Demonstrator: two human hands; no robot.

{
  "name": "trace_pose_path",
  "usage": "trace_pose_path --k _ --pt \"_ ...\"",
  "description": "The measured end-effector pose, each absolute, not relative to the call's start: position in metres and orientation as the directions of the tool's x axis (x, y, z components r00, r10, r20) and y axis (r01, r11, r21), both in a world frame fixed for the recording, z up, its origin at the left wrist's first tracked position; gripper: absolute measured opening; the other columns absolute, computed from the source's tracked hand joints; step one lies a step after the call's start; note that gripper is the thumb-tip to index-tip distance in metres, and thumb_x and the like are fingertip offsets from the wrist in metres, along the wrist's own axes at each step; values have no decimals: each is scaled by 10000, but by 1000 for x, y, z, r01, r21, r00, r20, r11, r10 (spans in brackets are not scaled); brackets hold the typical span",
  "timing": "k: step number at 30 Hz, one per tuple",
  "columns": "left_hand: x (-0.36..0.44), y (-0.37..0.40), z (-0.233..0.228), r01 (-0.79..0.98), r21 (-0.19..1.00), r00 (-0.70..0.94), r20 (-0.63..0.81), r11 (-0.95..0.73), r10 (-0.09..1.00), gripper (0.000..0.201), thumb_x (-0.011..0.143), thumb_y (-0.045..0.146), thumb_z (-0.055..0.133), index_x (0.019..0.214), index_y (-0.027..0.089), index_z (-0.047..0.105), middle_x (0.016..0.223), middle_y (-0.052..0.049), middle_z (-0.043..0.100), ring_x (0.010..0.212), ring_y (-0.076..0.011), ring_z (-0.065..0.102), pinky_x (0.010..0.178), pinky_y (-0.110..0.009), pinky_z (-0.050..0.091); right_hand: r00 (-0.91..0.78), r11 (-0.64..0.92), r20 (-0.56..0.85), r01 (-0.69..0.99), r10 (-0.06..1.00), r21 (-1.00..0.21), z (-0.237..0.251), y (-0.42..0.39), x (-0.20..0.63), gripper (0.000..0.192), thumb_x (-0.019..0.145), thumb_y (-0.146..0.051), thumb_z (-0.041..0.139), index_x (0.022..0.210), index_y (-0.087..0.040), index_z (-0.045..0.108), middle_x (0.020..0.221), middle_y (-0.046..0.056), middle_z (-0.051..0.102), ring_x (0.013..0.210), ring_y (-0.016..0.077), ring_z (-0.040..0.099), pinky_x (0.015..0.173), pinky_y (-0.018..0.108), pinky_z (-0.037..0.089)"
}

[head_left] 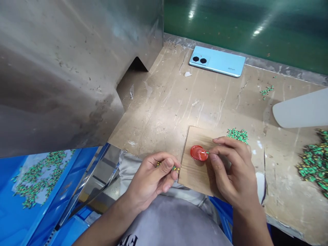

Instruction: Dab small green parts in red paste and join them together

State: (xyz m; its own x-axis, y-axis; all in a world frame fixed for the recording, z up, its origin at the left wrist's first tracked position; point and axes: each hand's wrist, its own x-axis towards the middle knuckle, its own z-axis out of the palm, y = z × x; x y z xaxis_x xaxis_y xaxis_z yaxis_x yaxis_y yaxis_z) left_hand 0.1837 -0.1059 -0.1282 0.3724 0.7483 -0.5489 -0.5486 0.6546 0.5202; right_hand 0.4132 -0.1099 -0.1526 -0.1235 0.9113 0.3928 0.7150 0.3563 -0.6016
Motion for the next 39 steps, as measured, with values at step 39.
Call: trace_pose_path --k 39 --pt "191 -111 -122 -492 610 248 -585 621 772 246 804 262 964 932 150 787 803 -94 829 484 -38 496 472 -138 322 -117 319 429 840 896 -438 -160 -132 436 108 998 -137 672 1038 -235 650 1210 102 674 1105 295 683 940 478 451"
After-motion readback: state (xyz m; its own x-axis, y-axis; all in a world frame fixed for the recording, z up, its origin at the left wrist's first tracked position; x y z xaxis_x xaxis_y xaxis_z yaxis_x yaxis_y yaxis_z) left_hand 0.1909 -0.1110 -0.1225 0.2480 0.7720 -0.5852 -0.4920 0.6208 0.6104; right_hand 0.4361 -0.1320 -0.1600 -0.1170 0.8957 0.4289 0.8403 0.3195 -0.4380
